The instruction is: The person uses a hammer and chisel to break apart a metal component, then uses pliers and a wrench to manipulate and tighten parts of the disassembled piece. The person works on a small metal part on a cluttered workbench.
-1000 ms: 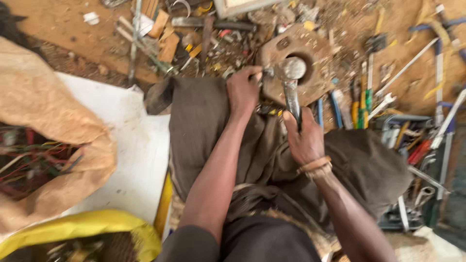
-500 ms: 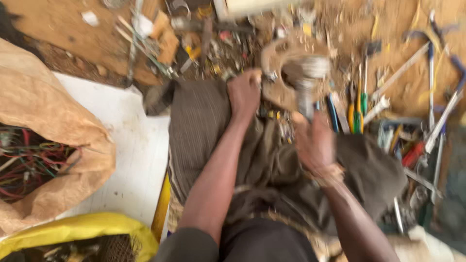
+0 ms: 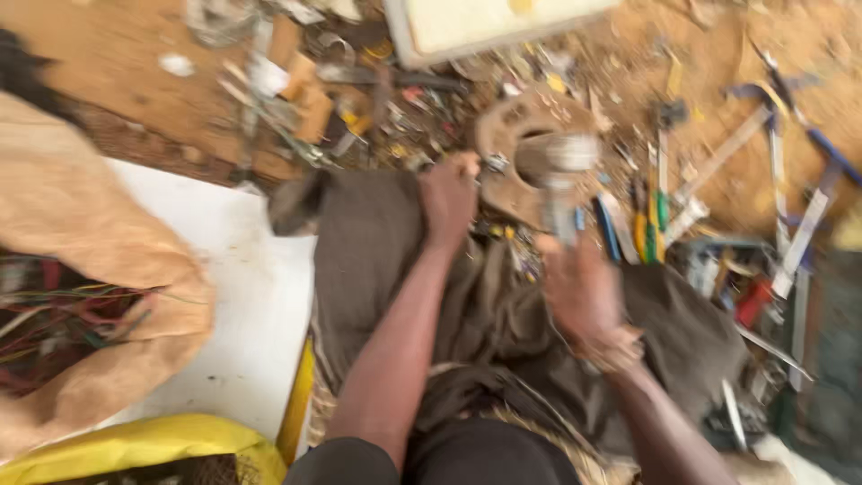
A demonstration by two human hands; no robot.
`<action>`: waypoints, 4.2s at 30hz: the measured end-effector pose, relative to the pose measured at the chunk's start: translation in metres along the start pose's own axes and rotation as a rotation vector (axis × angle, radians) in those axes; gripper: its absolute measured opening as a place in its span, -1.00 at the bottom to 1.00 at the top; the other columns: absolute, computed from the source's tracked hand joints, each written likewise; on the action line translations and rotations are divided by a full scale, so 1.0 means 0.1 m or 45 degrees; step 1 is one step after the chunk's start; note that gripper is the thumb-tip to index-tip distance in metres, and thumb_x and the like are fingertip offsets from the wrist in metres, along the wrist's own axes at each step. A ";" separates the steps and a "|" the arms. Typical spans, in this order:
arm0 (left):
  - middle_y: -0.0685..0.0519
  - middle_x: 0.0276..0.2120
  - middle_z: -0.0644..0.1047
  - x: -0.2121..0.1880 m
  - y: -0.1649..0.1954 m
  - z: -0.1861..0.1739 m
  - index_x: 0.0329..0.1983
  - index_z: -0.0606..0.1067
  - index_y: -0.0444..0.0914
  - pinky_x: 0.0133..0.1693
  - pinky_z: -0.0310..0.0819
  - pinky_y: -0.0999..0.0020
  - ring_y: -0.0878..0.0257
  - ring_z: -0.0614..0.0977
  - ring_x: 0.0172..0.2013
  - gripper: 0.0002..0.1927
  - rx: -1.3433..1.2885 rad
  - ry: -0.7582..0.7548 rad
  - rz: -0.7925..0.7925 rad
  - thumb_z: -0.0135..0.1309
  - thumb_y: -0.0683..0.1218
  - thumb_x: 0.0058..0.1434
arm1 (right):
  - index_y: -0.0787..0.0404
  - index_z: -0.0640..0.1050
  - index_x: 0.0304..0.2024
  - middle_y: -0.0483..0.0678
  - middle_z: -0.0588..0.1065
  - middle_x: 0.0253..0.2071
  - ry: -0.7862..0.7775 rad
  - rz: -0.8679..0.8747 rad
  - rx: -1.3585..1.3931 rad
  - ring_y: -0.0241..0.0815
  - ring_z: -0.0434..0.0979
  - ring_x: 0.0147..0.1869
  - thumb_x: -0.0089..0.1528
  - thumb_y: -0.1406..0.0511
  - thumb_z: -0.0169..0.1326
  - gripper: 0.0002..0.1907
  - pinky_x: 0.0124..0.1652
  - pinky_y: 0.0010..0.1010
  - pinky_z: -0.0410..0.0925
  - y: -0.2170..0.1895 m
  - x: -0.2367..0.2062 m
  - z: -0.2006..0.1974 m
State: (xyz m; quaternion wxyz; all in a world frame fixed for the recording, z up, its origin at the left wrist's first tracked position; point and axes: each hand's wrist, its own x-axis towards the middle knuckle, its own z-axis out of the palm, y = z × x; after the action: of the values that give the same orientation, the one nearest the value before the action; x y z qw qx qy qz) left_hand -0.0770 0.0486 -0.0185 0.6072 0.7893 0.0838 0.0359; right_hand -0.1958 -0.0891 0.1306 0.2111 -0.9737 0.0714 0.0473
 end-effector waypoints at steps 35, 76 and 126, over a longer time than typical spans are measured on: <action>-0.13 -0.26 0.67 -0.03 0.08 -0.02 -0.17 0.65 -0.29 -0.17 0.56 0.20 0.00 0.71 -0.25 -0.84 0.077 0.032 -0.005 0.18 -0.27 0.19 | 0.27 0.47 -0.05 0.06 0.49 -0.47 0.142 0.122 0.535 -0.12 0.48 -0.50 0.40 0.13 -0.01 -0.68 -0.58 -0.32 0.33 0.15 -0.15 -0.79; -0.07 -0.28 0.66 -0.50 0.06 0.20 -0.28 0.68 -0.19 -0.11 0.50 0.11 0.07 0.69 -0.18 -0.78 1.661 -0.764 0.460 0.10 0.00 0.25 | 0.15 0.41 -0.29 -0.23 0.21 -0.63 -0.597 0.967 2.206 -0.40 0.11 -0.70 0.36 0.00 -0.03 -0.63 -0.70 -0.53 0.07 1.08 -0.46 0.53; 0.03 0.08 0.60 -0.40 0.49 -0.63 0.11 0.51 -0.27 0.20 0.55 0.27 0.24 0.62 0.12 -0.66 -1.138 -0.905 -0.404 0.21 -0.21 0.27 | 0.37 0.54 0.08 -0.03 0.55 -0.04 0.437 0.646 1.631 -0.25 0.51 0.03 0.34 0.25 0.16 -0.64 0.06 -0.43 0.37 1.24 -0.44 1.07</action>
State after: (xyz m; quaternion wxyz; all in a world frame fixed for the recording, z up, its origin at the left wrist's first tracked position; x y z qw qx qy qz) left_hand -0.1221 0.0890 0.0473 0.8695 0.3986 -0.0307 -0.2901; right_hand -0.2653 -0.1515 -0.0109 0.7103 -0.6052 0.3421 -0.1103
